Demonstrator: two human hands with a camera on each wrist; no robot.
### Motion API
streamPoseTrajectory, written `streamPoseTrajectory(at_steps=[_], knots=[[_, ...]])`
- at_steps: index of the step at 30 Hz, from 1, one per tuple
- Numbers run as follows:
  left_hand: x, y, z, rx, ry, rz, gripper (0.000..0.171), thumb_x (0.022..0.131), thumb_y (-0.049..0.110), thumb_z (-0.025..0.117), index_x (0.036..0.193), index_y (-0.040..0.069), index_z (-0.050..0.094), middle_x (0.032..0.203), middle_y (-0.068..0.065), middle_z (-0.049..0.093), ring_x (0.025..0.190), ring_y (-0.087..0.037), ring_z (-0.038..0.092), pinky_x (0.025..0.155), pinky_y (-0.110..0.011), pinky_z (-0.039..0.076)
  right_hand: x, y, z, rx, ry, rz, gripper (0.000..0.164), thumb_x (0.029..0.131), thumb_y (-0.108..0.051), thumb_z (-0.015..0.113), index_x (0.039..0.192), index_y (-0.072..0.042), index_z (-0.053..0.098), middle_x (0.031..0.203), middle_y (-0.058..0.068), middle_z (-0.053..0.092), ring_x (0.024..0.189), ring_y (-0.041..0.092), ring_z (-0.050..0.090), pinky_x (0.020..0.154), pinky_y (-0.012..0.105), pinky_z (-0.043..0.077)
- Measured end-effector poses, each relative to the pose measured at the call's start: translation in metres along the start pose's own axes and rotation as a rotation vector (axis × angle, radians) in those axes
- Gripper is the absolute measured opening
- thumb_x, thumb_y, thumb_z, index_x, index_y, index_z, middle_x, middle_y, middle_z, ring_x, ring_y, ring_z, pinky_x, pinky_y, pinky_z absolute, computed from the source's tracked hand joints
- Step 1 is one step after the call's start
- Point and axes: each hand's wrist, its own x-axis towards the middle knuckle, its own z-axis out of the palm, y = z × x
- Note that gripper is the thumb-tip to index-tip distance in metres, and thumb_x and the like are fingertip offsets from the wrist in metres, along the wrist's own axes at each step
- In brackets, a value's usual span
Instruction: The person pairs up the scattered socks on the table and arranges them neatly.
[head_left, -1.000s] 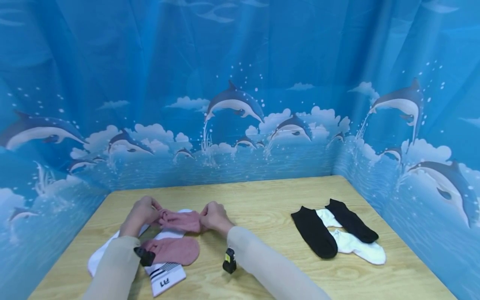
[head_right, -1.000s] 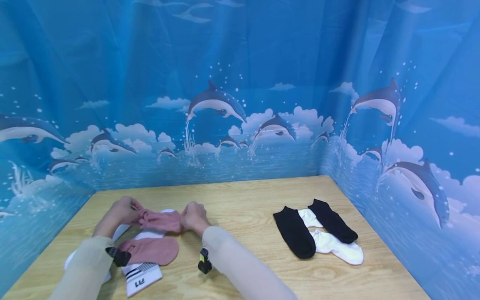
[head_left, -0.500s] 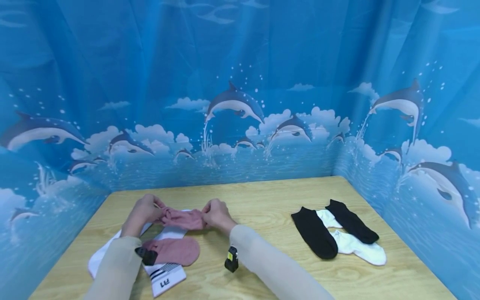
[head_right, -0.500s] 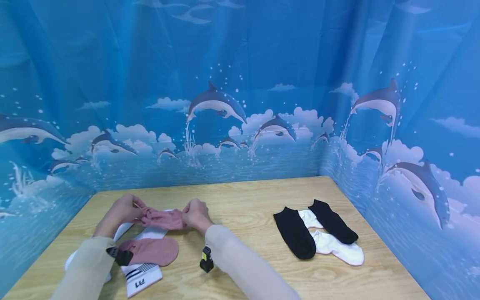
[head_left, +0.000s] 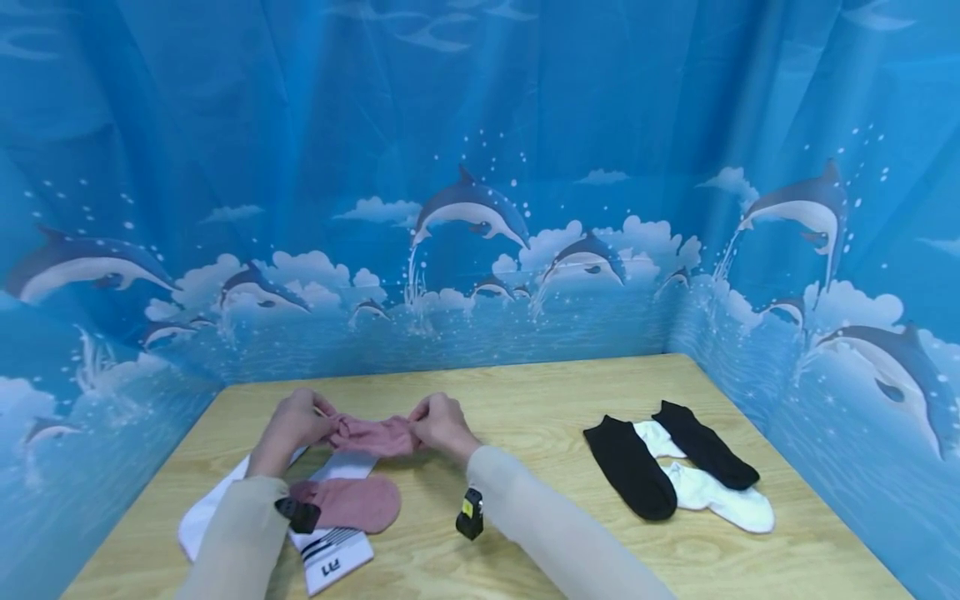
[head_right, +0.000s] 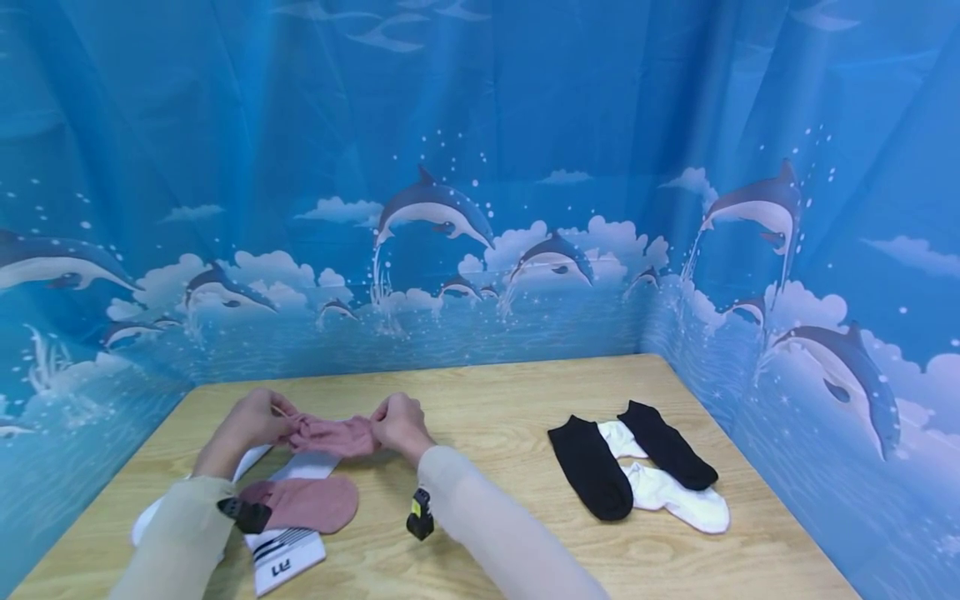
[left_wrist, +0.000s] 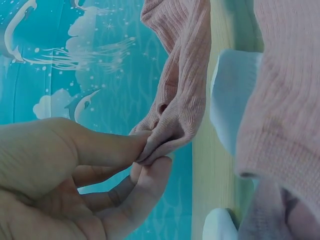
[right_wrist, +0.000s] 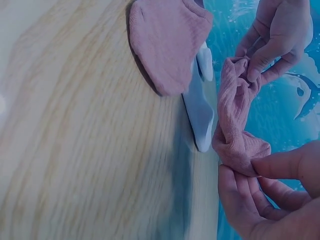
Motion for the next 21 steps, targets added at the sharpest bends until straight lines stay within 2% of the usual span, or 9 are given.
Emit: streamPoseTrajectory(at_steps=[11,21], knots=[[-0.002,0.008,0.003,-0.024,0.004,-0.008,0.023,0.088,0.001,0.066,0.108,-0.008,0.071,0.091,-0.018,0.072,0.073,-0.019,0.067,0.065,-0.033,0.058,0.003,0.002,-0.009,-0.048,0.023,-0.007,0.005,0.088,0.001,0.073,0.089,-0.003,0.076,0.080,0.007,0.073,0.059,0.011,0.066,0.059,0.027,0.061],[-0.003,0.015,0.008,-0.089,-0.011,-0.004,0.025,0.086,-0.004,0.065,0.111,-0.010,0.068,0.092,-0.021,0.072,0.073,-0.020,0.070,0.073,-0.038,0.064,0.003,0.004,-0.016,-0.040,0.006,0.010,0.008,0.086,0.002,0.074,0.092,-0.003,0.076,0.081,0.006,0.072,0.059,0.011,0.066,0.059,0.026,0.061]])
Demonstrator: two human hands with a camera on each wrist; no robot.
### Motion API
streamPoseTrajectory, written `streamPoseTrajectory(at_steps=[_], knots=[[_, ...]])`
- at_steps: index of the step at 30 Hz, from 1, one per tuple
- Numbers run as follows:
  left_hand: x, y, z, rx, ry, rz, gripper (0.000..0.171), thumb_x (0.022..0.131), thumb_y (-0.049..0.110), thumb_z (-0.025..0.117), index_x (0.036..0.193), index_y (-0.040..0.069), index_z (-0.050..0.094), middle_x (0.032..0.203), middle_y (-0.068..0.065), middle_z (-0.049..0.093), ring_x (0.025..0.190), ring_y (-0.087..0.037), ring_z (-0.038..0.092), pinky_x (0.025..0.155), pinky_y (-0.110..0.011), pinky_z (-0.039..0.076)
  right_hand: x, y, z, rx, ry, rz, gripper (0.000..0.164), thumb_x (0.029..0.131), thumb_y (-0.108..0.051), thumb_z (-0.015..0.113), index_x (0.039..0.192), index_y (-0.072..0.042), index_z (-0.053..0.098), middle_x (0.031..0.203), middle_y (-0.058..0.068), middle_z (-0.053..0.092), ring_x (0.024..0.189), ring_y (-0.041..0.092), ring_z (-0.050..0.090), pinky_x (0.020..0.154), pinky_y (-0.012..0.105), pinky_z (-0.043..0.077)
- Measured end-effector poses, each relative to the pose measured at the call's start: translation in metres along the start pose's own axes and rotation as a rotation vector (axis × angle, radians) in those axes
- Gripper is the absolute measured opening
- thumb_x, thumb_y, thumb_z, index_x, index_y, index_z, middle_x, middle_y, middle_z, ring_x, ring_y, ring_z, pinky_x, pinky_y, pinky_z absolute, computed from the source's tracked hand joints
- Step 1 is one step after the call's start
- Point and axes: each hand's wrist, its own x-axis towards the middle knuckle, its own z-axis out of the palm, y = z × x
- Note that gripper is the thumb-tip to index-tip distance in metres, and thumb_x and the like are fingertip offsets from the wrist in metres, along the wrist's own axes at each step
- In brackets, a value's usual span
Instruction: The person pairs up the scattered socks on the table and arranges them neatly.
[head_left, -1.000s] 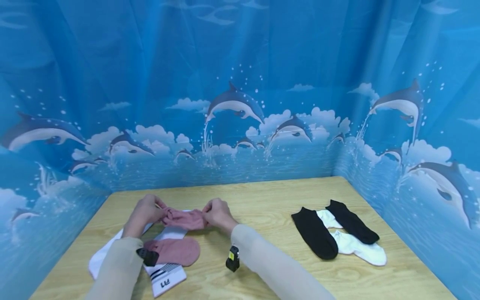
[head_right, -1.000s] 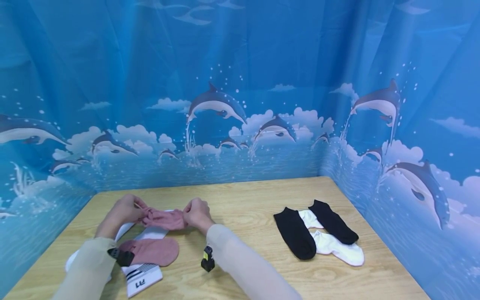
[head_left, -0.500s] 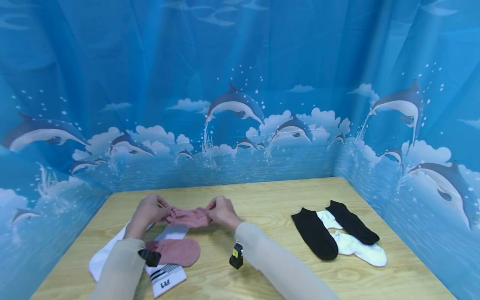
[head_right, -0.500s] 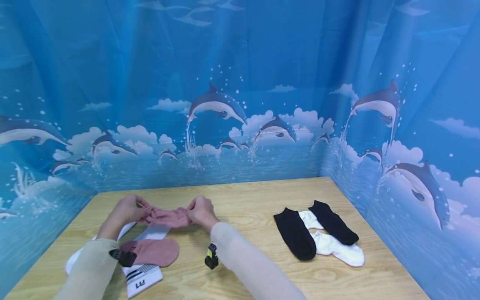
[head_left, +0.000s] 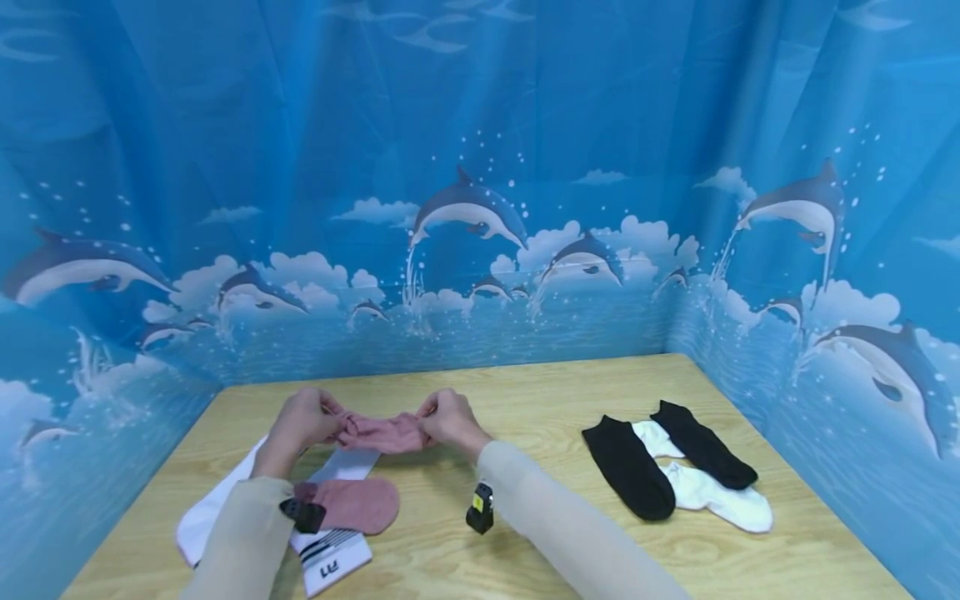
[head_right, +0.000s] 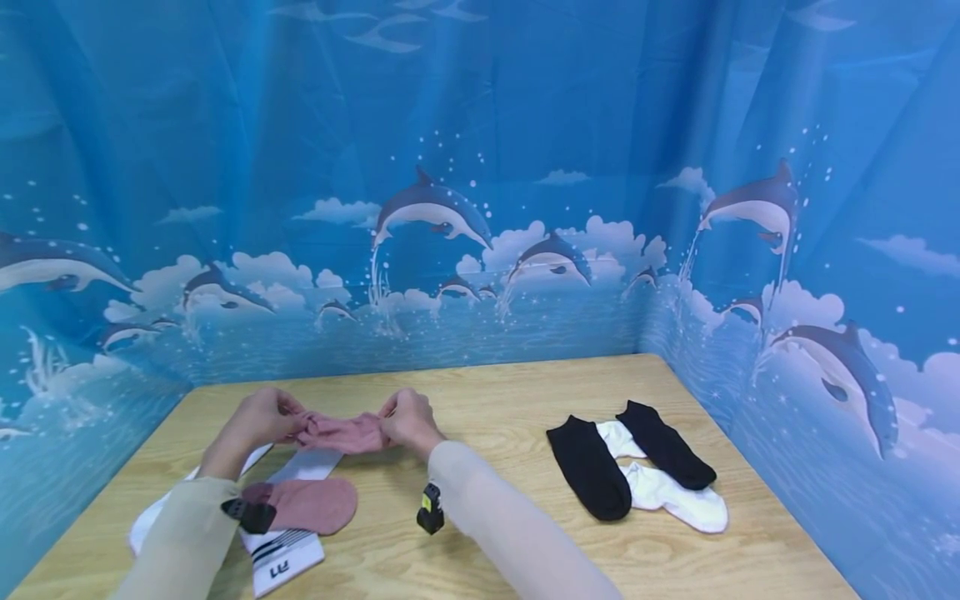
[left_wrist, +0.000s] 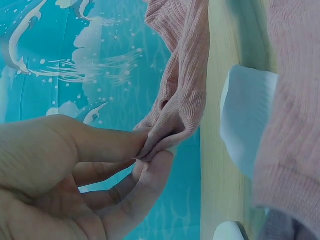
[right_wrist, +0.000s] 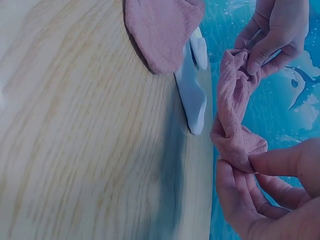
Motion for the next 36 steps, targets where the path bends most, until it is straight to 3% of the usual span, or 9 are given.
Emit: streamPoseTrajectory(at_steps=[7,13,20,28,36], knots=[[0.000,0.006,0.004,0.016,0.008,0.014,0.020,0.089,-0.003,0.065,0.107,-0.010,0.070,0.090,-0.020,0.072,0.071,-0.019,0.070,0.072,-0.039,0.064,0.001,0.002,-0.004,-0.008,0.008,-0.020,0.005,0.086,0.001,0.075,0.090,-0.002,0.076,0.079,0.006,0.072,0.056,0.011,0.065,0.065,0.037,0.064],[0.001,0.007,0.009,0.033,0.019,0.021,0.021,0.088,-0.002,0.066,0.107,-0.009,0.070,0.090,-0.020,0.072,0.071,-0.019,0.069,0.067,-0.036,0.062,0.002,0.003,-0.006,-0.008,0.011,-0.015,0.002,0.087,0.000,0.075,0.088,-0.002,0.075,0.075,0.006,0.072,0.053,0.010,0.062,0.059,0.031,0.062],[0.002,0.010,0.011,0.039,0.019,0.036,0.019,0.089,0.001,0.067,0.106,-0.008,0.070,0.093,-0.020,0.072,0.071,-0.018,0.070,0.065,-0.032,0.061,0.002,0.006,-0.011,-0.022,0.027,-0.024,0.005,0.086,0.000,0.075,0.091,-0.001,0.076,0.075,0.007,0.072,0.055,0.011,0.063,0.063,0.036,0.064],[0.003,0.010,0.015,0.025,0.022,0.047,0.019,0.085,-0.002,0.067,0.103,-0.008,0.071,0.091,-0.020,0.072,0.069,-0.017,0.070,0.064,-0.031,0.061,0.003,0.010,-0.016,-0.077,0.042,-0.025,0.005,0.086,-0.003,0.076,0.091,-0.002,0.077,0.081,0.006,0.073,0.062,0.010,0.063,0.059,0.022,0.056],[0.004,0.011,0.020,0.012,0.009,0.046,0.017,0.091,0.000,0.067,0.106,-0.007,0.070,0.089,-0.019,0.071,0.071,-0.018,0.070,0.067,-0.035,0.062,0.004,0.014,-0.019,-0.052,0.029,-0.018,0.005,0.086,-0.002,0.077,0.091,-0.001,0.076,0.080,0.006,0.072,0.059,0.010,0.063,0.059,0.027,0.060]])
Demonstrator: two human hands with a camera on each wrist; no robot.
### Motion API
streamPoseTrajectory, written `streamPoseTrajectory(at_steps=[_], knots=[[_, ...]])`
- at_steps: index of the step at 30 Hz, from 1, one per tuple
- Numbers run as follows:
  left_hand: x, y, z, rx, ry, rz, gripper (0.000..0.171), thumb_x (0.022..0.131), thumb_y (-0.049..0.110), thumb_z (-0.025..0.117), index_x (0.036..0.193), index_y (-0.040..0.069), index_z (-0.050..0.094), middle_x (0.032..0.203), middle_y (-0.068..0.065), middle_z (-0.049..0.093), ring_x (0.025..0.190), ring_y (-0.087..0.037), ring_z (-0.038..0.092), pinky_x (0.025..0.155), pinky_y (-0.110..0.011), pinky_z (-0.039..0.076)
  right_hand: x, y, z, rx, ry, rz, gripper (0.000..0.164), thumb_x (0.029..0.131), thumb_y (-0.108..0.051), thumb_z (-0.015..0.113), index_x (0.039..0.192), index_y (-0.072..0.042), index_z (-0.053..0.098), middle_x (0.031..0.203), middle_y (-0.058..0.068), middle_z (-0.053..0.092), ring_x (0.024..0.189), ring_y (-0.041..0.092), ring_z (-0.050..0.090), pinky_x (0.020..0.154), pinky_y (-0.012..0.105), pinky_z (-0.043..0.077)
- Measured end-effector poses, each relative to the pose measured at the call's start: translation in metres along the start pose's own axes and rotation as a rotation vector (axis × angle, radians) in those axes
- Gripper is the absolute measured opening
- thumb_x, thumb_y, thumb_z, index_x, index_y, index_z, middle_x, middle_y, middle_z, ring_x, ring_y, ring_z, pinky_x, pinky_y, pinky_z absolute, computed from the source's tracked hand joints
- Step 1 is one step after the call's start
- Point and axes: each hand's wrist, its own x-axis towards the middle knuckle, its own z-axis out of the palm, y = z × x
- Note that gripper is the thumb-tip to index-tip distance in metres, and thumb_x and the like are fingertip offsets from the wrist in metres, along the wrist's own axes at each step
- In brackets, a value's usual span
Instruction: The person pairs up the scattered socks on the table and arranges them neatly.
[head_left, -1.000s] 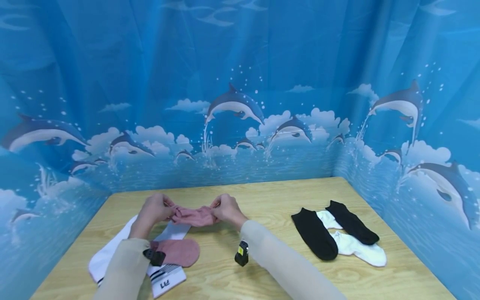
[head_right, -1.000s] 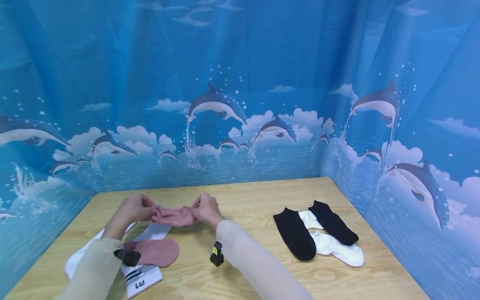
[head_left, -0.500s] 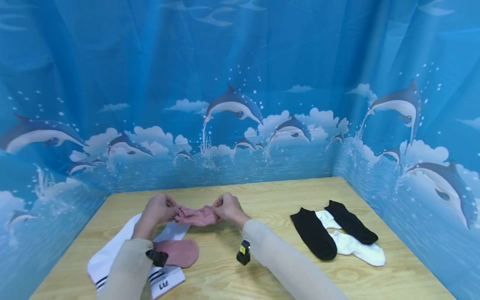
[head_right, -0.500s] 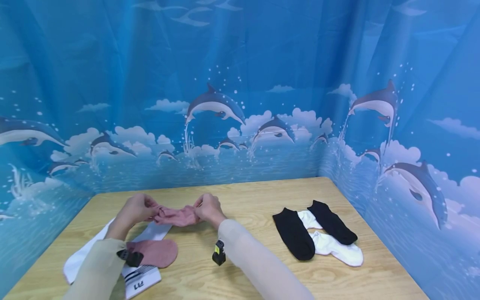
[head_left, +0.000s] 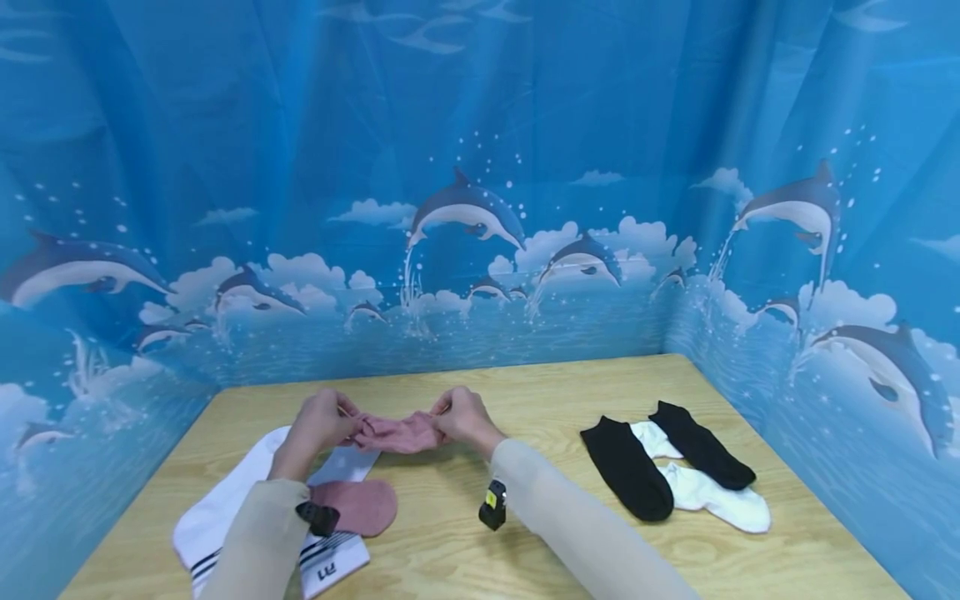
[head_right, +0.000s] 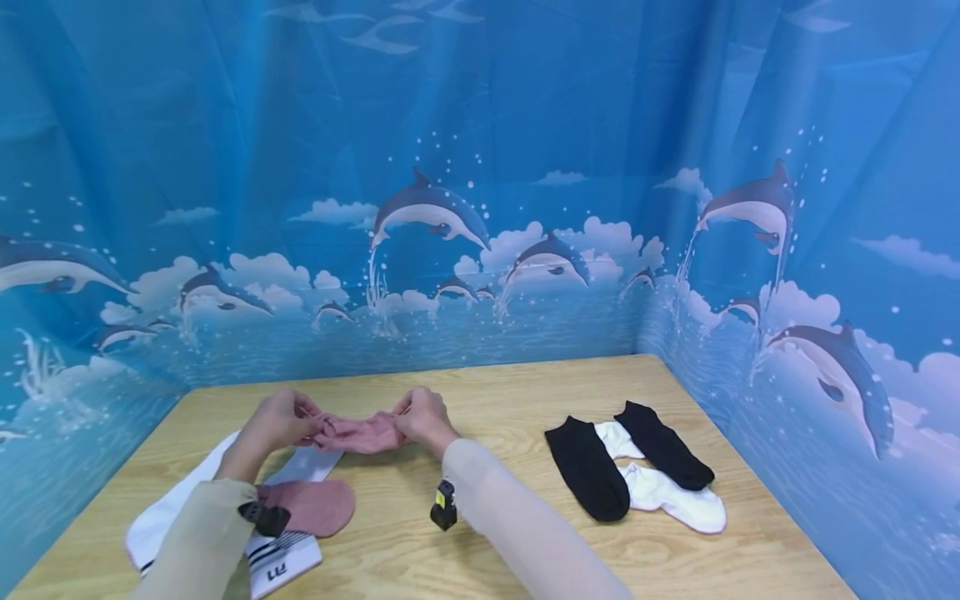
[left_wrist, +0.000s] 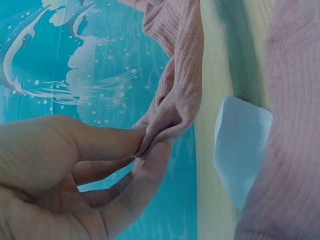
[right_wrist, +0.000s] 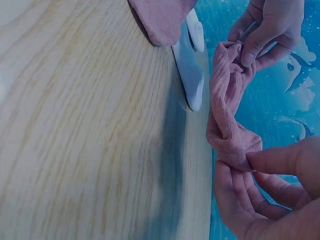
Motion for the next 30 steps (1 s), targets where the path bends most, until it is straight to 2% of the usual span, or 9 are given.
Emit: streamPoseTrajectory(at_steps=[5,14,19,30], knots=[[-0.001,0.002,0.002,-0.010,0.004,0.008,0.018,0.093,0.002,0.066,0.108,-0.008,0.069,0.091,-0.020,0.072,0.071,-0.018,0.070,0.070,-0.039,0.063,-0.001,0.001,-0.004,0.046,-0.029,0.011,0.005,0.088,0.000,0.075,0.092,0.002,0.075,0.079,0.008,0.071,0.056,0.012,0.064,0.064,0.036,0.064],[-0.002,0.003,0.007,-0.032,0.008,0.025,0.017,0.094,0.005,0.068,0.107,-0.006,0.069,0.090,-0.017,0.071,0.071,-0.018,0.070,0.071,-0.039,0.063,-0.004,0.005,-0.011,0.068,-0.055,0.005,0.005,0.087,0.002,0.075,0.093,0.002,0.074,0.080,0.010,0.072,0.056,0.012,0.065,0.068,0.041,0.065],[-0.002,0.006,0.009,-0.043,0.001,0.017,0.017,0.094,0.005,0.069,0.108,-0.005,0.069,0.091,-0.017,0.070,0.071,-0.018,0.070,0.071,-0.038,0.063,-0.005,0.009,-0.013,0.057,-0.054,0.005,0.005,0.087,0.001,0.075,0.092,0.001,0.075,0.080,0.009,0.072,0.055,0.010,0.064,0.069,0.040,0.065],[-0.003,0.011,0.011,-0.045,0.008,0.072,0.013,0.092,0.002,0.068,0.102,-0.007,0.070,0.086,-0.017,0.071,0.066,-0.016,0.070,0.068,-0.038,0.063,-0.006,0.011,-0.018,0.079,-0.063,0.023,0.006,0.087,0.005,0.072,0.093,0.003,0.074,0.081,0.011,0.071,0.058,0.013,0.066,0.068,0.038,0.065]])
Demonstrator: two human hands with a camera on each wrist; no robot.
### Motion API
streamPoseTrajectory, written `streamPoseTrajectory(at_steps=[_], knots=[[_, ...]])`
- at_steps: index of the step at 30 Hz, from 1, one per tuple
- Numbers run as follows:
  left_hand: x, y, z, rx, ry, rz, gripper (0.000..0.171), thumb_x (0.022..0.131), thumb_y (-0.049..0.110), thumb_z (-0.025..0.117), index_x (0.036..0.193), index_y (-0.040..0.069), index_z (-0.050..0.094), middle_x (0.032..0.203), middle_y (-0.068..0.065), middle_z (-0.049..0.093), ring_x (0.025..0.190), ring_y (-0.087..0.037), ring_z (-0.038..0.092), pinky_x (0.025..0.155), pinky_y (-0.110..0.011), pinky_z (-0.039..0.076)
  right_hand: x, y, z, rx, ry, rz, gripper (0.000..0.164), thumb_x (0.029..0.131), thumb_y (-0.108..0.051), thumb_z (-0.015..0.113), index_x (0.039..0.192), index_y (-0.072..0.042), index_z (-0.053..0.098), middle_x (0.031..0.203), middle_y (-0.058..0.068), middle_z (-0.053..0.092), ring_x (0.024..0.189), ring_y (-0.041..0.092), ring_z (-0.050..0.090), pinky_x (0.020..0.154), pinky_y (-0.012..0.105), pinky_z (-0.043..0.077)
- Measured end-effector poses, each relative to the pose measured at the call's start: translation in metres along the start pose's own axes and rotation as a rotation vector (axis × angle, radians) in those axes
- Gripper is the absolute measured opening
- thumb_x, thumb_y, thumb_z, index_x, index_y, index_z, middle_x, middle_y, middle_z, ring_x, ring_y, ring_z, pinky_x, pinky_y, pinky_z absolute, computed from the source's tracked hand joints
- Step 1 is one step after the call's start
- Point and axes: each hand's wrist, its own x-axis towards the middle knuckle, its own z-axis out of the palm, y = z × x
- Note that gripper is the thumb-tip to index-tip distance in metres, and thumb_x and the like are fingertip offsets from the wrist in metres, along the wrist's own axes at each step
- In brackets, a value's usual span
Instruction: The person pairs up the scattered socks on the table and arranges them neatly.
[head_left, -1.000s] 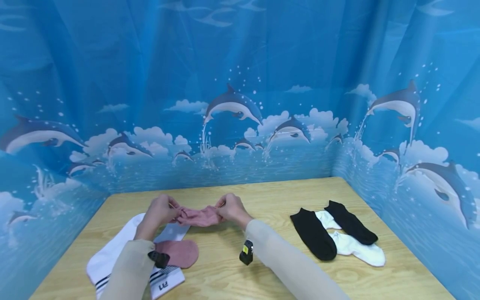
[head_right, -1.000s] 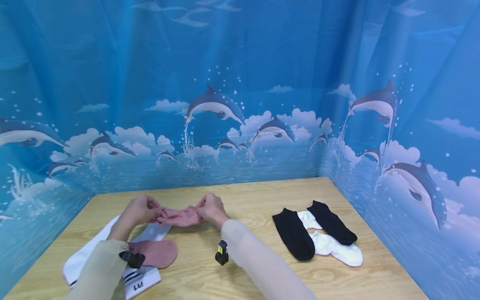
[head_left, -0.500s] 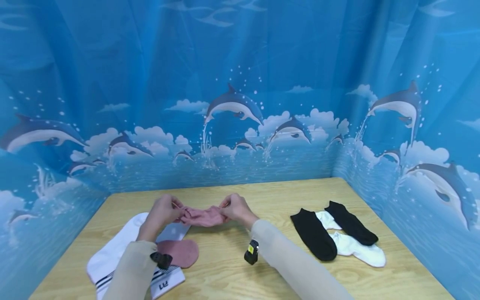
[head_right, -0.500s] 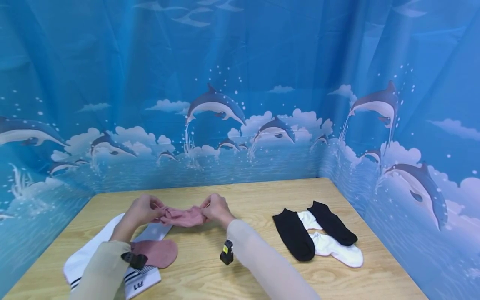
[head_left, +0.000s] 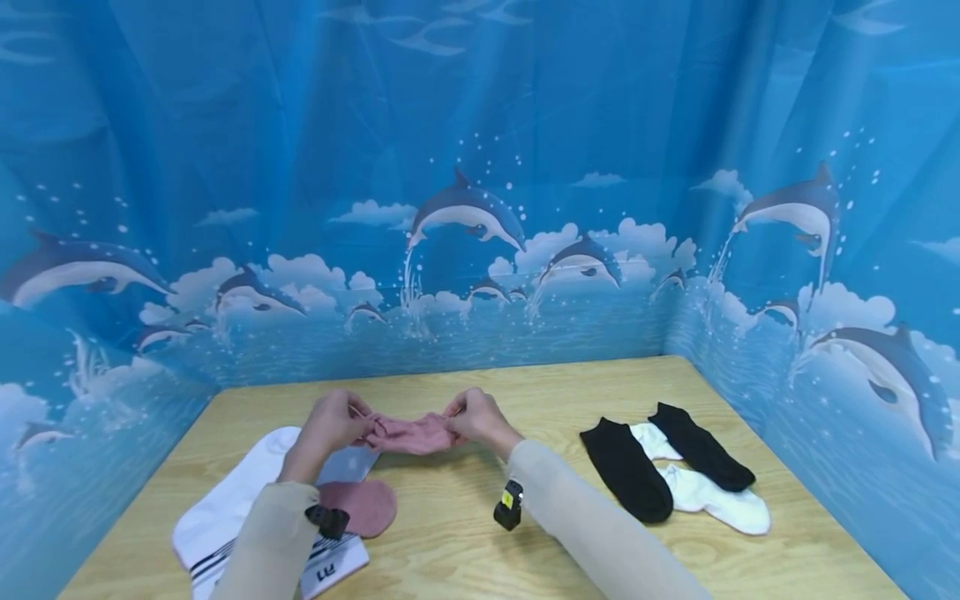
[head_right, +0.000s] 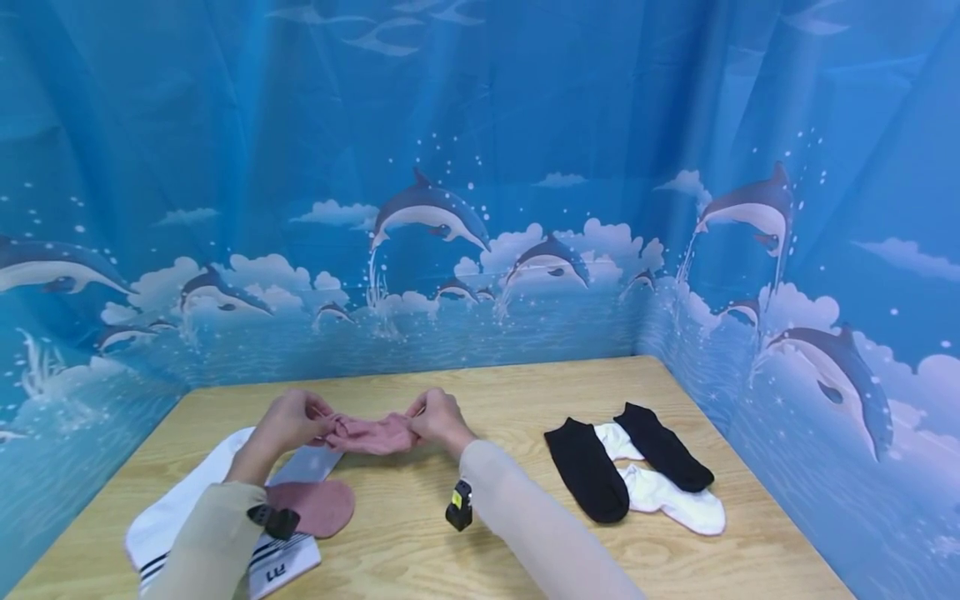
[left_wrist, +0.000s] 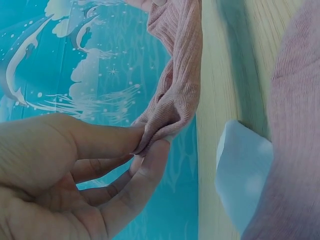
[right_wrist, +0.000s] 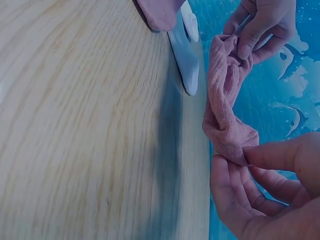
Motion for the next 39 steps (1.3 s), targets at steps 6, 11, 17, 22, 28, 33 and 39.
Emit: streamPoseTrajectory(at_steps=[6,11,17,22,28,33,39], knots=[[0.002,-0.001,0.004,-0.006,-0.003,0.004,0.014,0.091,0.000,0.069,0.102,-0.007,0.069,0.087,-0.018,0.071,0.066,-0.016,0.070,0.064,-0.034,0.062,-0.001,0.002,-0.002,-0.010,0.006,-0.005,0.006,0.087,0.004,0.073,0.093,0.003,0.075,0.079,0.010,0.071,0.055,0.010,0.062,0.067,0.038,0.065],[0.002,0.004,0.006,-0.002,-0.008,-0.021,0.015,0.092,0.001,0.069,0.105,-0.006,0.069,0.087,-0.017,0.071,0.068,-0.018,0.070,0.067,-0.036,0.063,-0.003,0.002,-0.003,-0.024,0.014,0.000,0.007,0.086,0.004,0.074,0.093,0.002,0.075,0.081,0.010,0.072,0.057,0.011,0.064,0.065,0.034,0.064],[0.003,0.009,0.008,0.005,-0.013,-0.041,0.015,0.093,0.003,0.069,0.106,-0.005,0.070,0.088,-0.016,0.071,0.070,-0.018,0.070,0.070,-0.037,0.063,-0.002,0.003,-0.006,-0.033,0.013,0.001,0.007,0.086,0.004,0.073,0.093,0.001,0.075,0.080,0.010,0.072,0.058,0.013,0.065,0.065,0.035,0.064],[0.005,0.014,0.008,-0.007,-0.027,-0.042,0.017,0.092,0.002,0.068,0.108,-0.004,0.070,0.090,-0.016,0.072,0.072,-0.019,0.071,0.072,-0.039,0.063,-0.001,0.004,-0.010,-0.021,0.016,0.005,0.008,0.086,0.005,0.072,0.094,0.001,0.074,0.080,0.011,0.071,0.060,0.013,0.065,0.070,0.039,0.065],[0.006,0.014,0.009,-0.013,-0.022,-0.011,0.015,0.090,-0.001,0.068,0.105,-0.006,0.070,0.088,-0.017,0.072,0.068,-0.018,0.070,0.069,-0.037,0.063,-0.001,0.005,-0.014,-0.026,0.028,0.005,0.009,0.085,0.006,0.072,0.094,0.002,0.074,0.082,0.011,0.072,0.059,0.013,0.064,0.069,0.039,0.065],[0.007,0.016,0.012,-0.015,-0.020,-0.007,0.017,0.089,-0.003,0.068,0.106,-0.007,0.070,0.091,-0.019,0.072,0.069,-0.018,0.070,0.066,-0.034,0.062,-0.001,0.007,-0.016,-0.043,0.035,-0.003,0.009,0.085,0.006,0.071,0.093,0.001,0.074,0.082,0.011,0.072,0.060,0.013,0.065,0.066,0.035,0.064],[0.009,0.018,0.016,-0.015,-0.024,-0.016,0.018,0.091,-0.001,0.069,0.108,-0.006,0.070,0.092,-0.018,0.072,0.071,-0.019,0.070,0.068,-0.036,0.063,-0.001,0.011,-0.019,-0.040,0.034,0.014,0.008,0.086,0.004,0.072,0.094,0.002,0.073,0.083,0.011,0.071,0.061,0.014,0.065,0.070,0.038,0.065]])
